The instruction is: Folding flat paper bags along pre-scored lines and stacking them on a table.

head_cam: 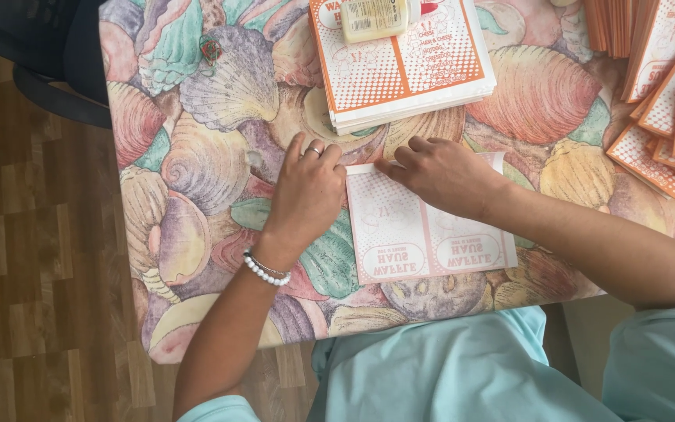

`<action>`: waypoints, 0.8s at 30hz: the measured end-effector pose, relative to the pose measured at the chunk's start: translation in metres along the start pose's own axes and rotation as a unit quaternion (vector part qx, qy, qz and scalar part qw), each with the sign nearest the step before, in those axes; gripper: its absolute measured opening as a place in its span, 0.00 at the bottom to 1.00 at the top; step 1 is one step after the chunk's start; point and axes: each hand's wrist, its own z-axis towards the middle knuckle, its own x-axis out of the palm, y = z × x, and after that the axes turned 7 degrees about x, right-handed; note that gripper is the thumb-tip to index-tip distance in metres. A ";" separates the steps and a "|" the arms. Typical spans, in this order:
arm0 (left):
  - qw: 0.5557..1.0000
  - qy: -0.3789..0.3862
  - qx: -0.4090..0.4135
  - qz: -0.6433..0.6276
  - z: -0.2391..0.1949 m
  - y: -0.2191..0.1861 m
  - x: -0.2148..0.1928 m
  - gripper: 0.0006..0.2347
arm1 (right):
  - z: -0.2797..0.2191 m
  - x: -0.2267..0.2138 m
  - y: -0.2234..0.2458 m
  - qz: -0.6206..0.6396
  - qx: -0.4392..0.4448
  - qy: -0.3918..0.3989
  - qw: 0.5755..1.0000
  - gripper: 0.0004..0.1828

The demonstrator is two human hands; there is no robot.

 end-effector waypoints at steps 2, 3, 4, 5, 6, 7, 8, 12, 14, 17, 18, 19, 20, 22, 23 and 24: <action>0.997 -0.040 -0.007 -0.072 0.003 -0.017 0.022 0.07 | -0.001 0.007 -0.001 0.001 0.000 -0.011 1.000 0.15; 0.986 -0.080 -0.014 -0.145 0.004 -0.025 0.033 0.11 | -0.001 0.011 -0.001 0.002 -0.001 -0.020 1.000 0.15; 0.986 -0.080 -0.014 -0.143 0.002 -0.033 0.033 0.11 | -0.003 0.013 -0.001 0.002 -0.001 -0.023 1.000 0.15; 0.993 -0.071 -0.021 -0.092 0.001 -0.042 0.033 0.13 | -0.006 0.015 -0.002 0.002 -0.007 -0.049 0.999 0.12; 0.997 -0.062 -0.027 -0.041 0.000 -0.049 0.033 0.17 | -0.009 0.017 -0.003 0.002 -0.013 -0.074 0.997 0.09; 0.997 -0.061 -0.027 -0.039 0.000 -0.050 0.038 0.17 | -0.011 0.028 -0.007 0.002 -0.012 -0.076 0.997 0.09; 0.998 -0.050 -0.025 -0.018 -0.001 -0.050 0.043 0.17 | -0.013 0.039 -0.010 0.013 -0.015 -0.083 0.996 0.08; 0.998 -0.043 -0.029 -0.018 -0.002 -0.054 0.045 0.18 | -0.018 0.054 -0.011 0.022 -0.016 -0.097 0.995 0.07; 0.999 -0.041 -0.024 -0.010 -0.003 -0.052 0.052 0.19 | -0.018 0.056 -0.011 0.024 -0.010 -0.100 0.995 0.07; 0.999 -0.034 -0.016 0.020 -0.003 -0.051 0.057 0.19 | -0.018 0.044 -0.010 0.033 -0.005 -0.108 0.994 0.07; 0.999 -0.031 -0.010 0.043 -0.003 -0.050 0.058 0.18 | -0.018 0.038 -0.010 0.037 -0.003 -0.112 0.993 0.07; 0.999 -0.032 -0.010 0.043 -0.002 -0.051 0.055 0.18 | -0.018 0.034 -0.009 0.036 -0.002 -0.113 0.993 0.07; 0.998 -0.031 -0.011 0.054 -0.002 -0.051 0.052 0.19 | -0.017 0.030 -0.008 0.035 -0.001 -0.112 0.993 0.07; 0.997 -0.031 -0.011 0.063 0.002 -0.054 0.041 0.19 | -0.016 0.031 -0.008 0.033 0.001 -0.110 0.993 0.07; 0.998 -0.031 -0.010 0.055 0.004 -0.055 0.032 0.19 | -0.015 0.036 -0.007 0.030 0.000 -0.111 0.993 0.07; 0.998 -0.032 -0.009 0.047 0.006 -0.056 0.023 0.19 | -0.014 0.040 -0.006 0.027 -0.001 -0.111 0.993 0.06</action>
